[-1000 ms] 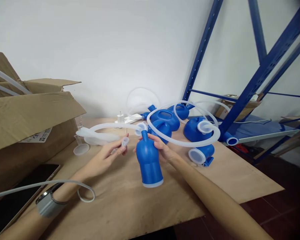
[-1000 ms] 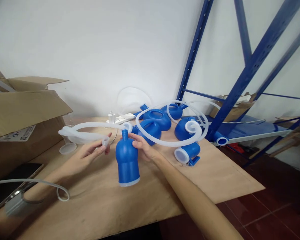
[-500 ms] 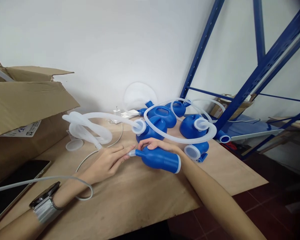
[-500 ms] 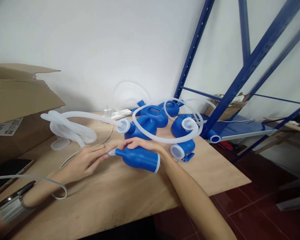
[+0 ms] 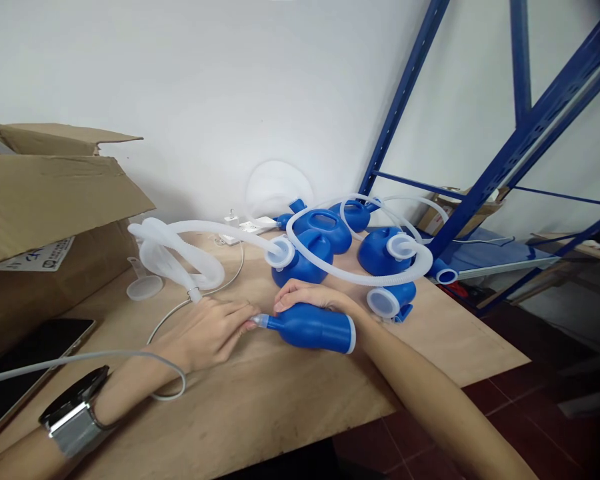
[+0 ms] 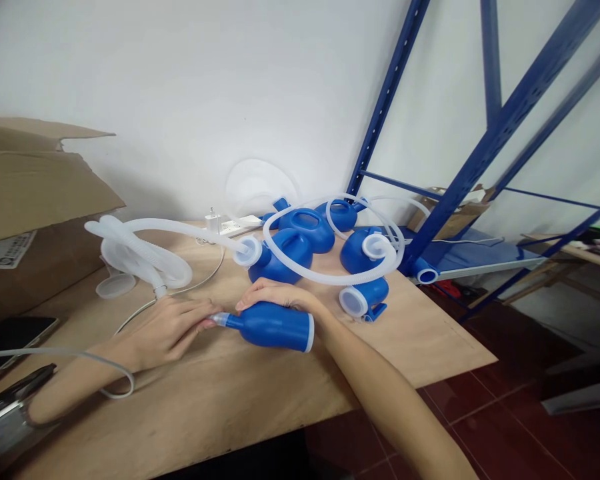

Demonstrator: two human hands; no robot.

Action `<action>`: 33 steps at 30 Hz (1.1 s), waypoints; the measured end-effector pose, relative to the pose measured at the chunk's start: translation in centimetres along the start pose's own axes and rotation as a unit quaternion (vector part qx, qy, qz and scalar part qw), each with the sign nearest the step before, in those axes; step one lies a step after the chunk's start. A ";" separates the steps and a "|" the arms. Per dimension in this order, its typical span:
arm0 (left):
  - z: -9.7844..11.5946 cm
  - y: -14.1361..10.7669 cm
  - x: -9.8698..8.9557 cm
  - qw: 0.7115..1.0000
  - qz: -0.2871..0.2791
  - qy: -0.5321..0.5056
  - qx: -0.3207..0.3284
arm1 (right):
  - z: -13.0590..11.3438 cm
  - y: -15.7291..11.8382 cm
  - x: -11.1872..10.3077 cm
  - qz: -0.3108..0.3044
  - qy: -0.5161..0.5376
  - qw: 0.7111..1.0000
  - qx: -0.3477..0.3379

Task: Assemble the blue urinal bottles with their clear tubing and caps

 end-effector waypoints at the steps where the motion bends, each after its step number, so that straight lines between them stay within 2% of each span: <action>1: -0.2 -0.1 0.2 1.000 -0.005 -0.008 -0.013 | 0.1 -0.2 0.2 -0.022 0.034 0.998 0.051; 3: -0.6 -0.3 0.8 0.999 -0.015 -0.021 -0.040 | 0.3 -0.6 0.6 -0.048 0.108 0.983 0.140; 4: -0.7 -0.4 1.0 0.998 -0.017 -0.026 -0.050 | 0.2 -0.6 0.5 -0.033 0.127 0.979 0.155; 7: -0.9 -0.5 1.9 0.996 -0.029 -0.031 -0.074 | 0.4 -0.2 0.5 -0.010 0.159 0.977 0.142; 14: -0.5 -0.1 2.6 0.988 -0.099 0.035 -0.109 | 2.1 2.0 2.3 -0.094 0.157 0.979 0.092; 20: -1.1 -0.2 2.2 0.986 -0.119 0.024 -0.116 | 2.5 2.6 3.2 -0.073 0.215 0.971 0.077; 22: -1.5 -0.4 1.9 0.987 -0.099 -0.013 -0.124 | 2.1 2.4 2.9 -0.073 0.242 0.967 0.046; 25: -2.1 -0.6 0.9 0.989 -0.010 -0.074 -0.130 | 1.1 1.5 1.6 -0.090 0.310 0.946 -0.022; 28: -2.8 -0.8 0.0 0.979 0.062 -0.121 -0.148 | 0.1 -0.1 -0.7 -0.091 0.350 0.928 -0.086; 31: -3.6 -0.8 -0.5 0.967 0.093 -0.143 -0.190 | -0.8 -1.6 -3.0 -0.060 0.293 0.942 -0.153; 33: -3.9 -0.8 -0.7 0.962 0.096 -0.149 -0.210 | -0.9 -2.0 -3.7 -0.029 0.227 0.959 -0.168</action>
Point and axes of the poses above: each hand's wrist, its own y-axis towards the middle knuckle, its own x-axis out of the palm, z = x × y, the point moved 5 cm from there along y, towards the middle knuckle, and after that the axes turned 13 degrees about -y, right-handed, at the moved point
